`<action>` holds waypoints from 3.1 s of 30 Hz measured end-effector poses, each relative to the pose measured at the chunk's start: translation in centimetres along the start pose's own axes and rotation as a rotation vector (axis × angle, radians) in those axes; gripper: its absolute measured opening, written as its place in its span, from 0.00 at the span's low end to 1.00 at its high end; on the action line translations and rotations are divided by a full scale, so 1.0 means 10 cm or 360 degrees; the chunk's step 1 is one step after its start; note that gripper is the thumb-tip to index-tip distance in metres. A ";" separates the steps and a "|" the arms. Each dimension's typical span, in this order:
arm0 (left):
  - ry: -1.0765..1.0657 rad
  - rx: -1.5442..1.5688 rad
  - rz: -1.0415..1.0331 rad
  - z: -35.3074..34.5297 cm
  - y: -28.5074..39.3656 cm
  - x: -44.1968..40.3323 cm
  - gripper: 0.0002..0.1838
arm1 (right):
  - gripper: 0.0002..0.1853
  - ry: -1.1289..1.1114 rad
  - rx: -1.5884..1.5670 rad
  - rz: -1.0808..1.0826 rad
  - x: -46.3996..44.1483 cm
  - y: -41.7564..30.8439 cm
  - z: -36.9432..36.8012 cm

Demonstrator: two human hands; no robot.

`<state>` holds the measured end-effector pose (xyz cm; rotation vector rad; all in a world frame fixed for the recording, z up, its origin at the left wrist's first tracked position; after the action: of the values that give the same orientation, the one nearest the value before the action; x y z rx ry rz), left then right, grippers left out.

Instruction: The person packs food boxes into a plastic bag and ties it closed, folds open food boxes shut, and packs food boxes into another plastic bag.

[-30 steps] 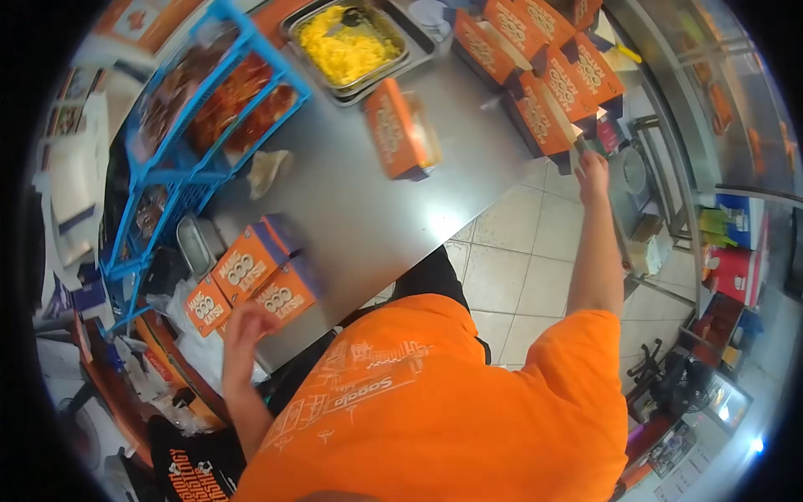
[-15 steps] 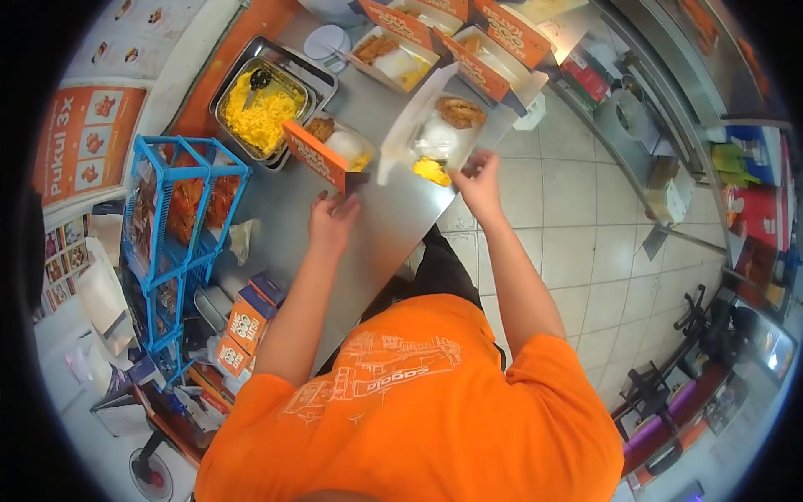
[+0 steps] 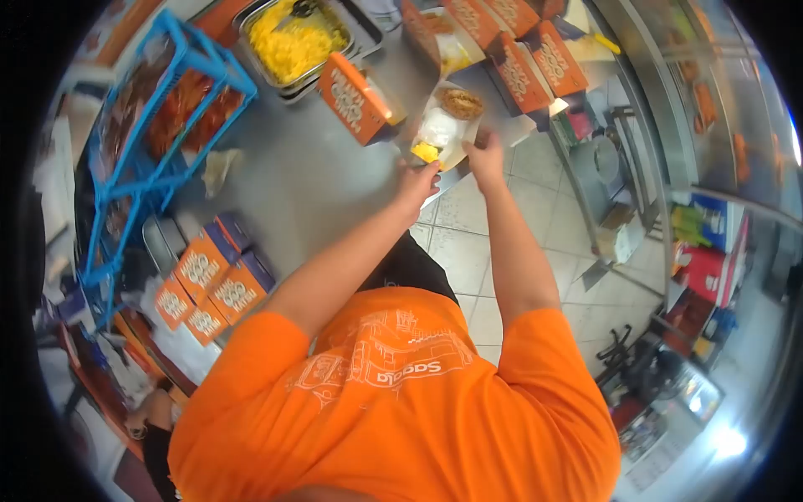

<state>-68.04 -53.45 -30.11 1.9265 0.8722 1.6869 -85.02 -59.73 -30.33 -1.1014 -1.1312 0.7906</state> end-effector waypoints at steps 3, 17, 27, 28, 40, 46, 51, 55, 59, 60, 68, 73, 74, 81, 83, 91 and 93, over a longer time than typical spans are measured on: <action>0.0201 0.0327 -0.0021 0.38 -0.29 0.22 0.28 | 0.25 -0.0207 -0.0310 -0.0281 0.45 0.00 -0.31; 0.1295 -0.1603 -0.1097 1.21 0.07 1.68 0.15 | 0.10 -0.1025 0.0111 -0.0633 1.39 0.51 -1.19; 0.1033 -0.2317 -0.0975 1.00 0.15 1.27 0.05 | 0.14 -0.1182 -0.0025 -0.0823 1.39 0.33 -1.19; 0.1061 -0.2264 -0.1037 1.00 0.17 1.29 0.03 | 0.13 -0.1095 -0.0035 -0.0839 1.42 0.31 -1.20; 0.1070 -0.2050 -0.1131 1.19 0.14 1.17 0.04 | 0.10 -0.0712 -0.0116 -0.0548 1.41 0.64 -1.17; 0.0970 -0.1932 -0.1191 1.23 0.14 1.14 0.05 | 0.09 -0.0587 -0.0105 -0.0383 1.66 0.26 -1.24; 0.0986 -0.1906 -0.1199 1.21 0.15 1.11 0.05 | 0.08 -0.0505 -0.0102 -0.0277 1.52 0.43 -1.31; 0.1072 -0.1889 -0.1121 1.22 0.17 1.13 0.05 | 0.09 -0.0660 -0.0222 -0.0503 1.42 0.61 -1.32; 0.1219 -0.1900 -0.1129 1.22 0.20 1.13 0.04 | 0.10 -0.0571 -0.0294 -0.0989 1.52 0.65 -1.22; 0.1223 -0.1958 -0.1101 1.23 0.24 1.15 0.04 | 0.10 -0.0580 -0.0300 -0.0983 1.51 0.48 -1.20; 0.1094 -0.1907 -0.0991 1.42 0.06 1.40 0.07 | 0.14 -0.0828 0.1991 0.0019 0.96 0.38 0.55; 0.1542 -0.1726 -0.1198 1.53 0.11 1.77 0.12 | 0.28 -0.0930 0.2695 -0.0811 0.85 0.31 1.21; 0.1558 -0.1725 -0.1199 1.58 0.15 1.82 0.12 | 0.37 -0.1170 0.2626 -0.0818 0.79 0.30 1.12; 0.1766 -0.1092 -0.1305 2.41 1.37 1.81 0.12 | 0.16 -0.1537 0.0642 0.0947 1.28 -1.97 -1.86; 0.1547 -0.0918 -0.0977 2.59 1.45 1.47 0.14 | 0.15 -0.1524 0.0500 0.1036 0.96 -1.92 -2.48; 0.1431 -0.2025 -0.0478 1.79 -0.01 1.47 0.31 | 0.26 -0.1335 0.1476 0.1265 1.33 -0.46 -1.76; 0.1522 -0.1795 -0.0535 1.69 -0.42 1.49 0.35 | 0.27 -0.1180 0.1210 0.1301 1.53 -0.31 -1.63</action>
<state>-51.22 -38.67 -25.21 0.2012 0.2872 2.1365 -65.28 -51.07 -23.64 -0.5721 -0.7755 2.1887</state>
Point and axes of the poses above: each hand's wrist, its own x-axis away from the middle knuckle, its own z-axis out of the back of the hand, y = z × x, the point moved 5 cm from there along -x, towards the middle knuckle, and after that the axes turned 10 degrees about -x, right-handed, at the moved point
